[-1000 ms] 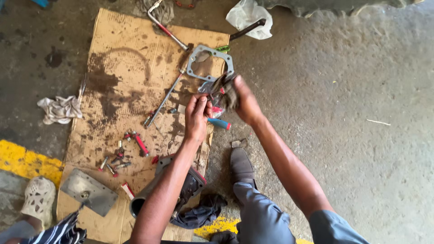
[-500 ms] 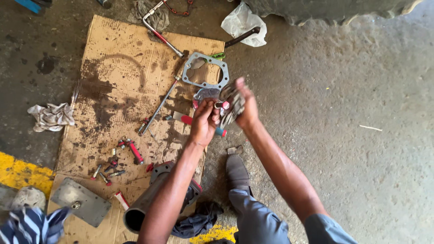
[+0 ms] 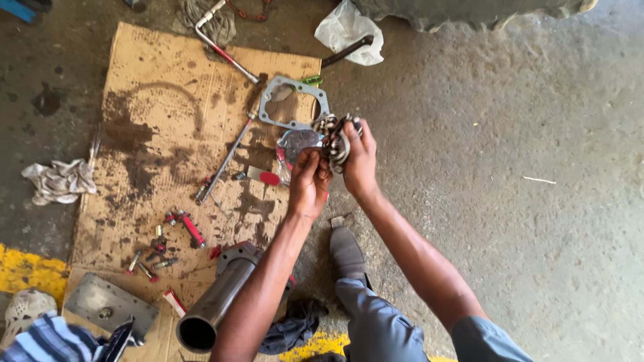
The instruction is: The person cleans a metal engine component with a cloth, then picks up a gasket and places it onto the engine block. The person continues to wipe the component and handle the gasket while kneeling on the floor.
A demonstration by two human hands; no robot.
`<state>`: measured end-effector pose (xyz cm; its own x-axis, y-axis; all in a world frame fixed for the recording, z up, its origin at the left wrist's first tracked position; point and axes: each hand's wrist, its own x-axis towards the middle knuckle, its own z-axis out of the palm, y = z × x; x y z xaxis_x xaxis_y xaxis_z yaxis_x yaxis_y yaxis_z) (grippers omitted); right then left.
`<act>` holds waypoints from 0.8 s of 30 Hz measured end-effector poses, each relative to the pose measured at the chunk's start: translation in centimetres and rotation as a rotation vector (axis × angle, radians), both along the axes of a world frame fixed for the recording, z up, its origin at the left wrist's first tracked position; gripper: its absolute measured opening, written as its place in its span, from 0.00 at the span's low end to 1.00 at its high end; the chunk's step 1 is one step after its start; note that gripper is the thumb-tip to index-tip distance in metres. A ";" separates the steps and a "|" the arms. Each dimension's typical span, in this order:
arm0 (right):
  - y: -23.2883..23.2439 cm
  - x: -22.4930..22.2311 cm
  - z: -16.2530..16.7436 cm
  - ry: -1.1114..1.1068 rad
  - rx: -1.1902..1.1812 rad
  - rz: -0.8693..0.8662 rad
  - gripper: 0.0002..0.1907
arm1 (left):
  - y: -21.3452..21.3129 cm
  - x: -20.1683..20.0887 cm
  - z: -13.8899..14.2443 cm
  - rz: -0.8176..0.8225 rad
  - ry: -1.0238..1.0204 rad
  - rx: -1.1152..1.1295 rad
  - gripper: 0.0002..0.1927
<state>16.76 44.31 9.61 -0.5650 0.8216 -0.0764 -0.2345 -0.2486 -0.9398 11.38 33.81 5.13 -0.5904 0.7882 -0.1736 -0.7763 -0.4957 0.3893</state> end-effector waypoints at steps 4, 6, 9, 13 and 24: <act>2.2 0.3 -0.8 0.291 -0.626 0.145 0.09 | -0.3 0.0 1.2 -0.088 -0.027 0.067 0.06; 2.7 0.7 -0.9 0.370 -0.825 0.181 0.10 | -0.4 -0.1 2.1 -0.131 -0.055 0.119 0.07; 3.0 1.3 -0.7 0.388 -0.967 0.108 0.12 | -0.6 -0.3 3.4 -0.174 -0.087 0.195 0.08; 2.9 2.0 0.1 0.385 -0.905 0.147 0.16 | -0.9 -0.8 4.3 -0.196 -0.080 0.235 0.08; 2.1 1.7 3.8 0.324 -0.753 0.234 0.19 | -0.6 -1.6 3.6 -0.156 -0.057 0.216 0.07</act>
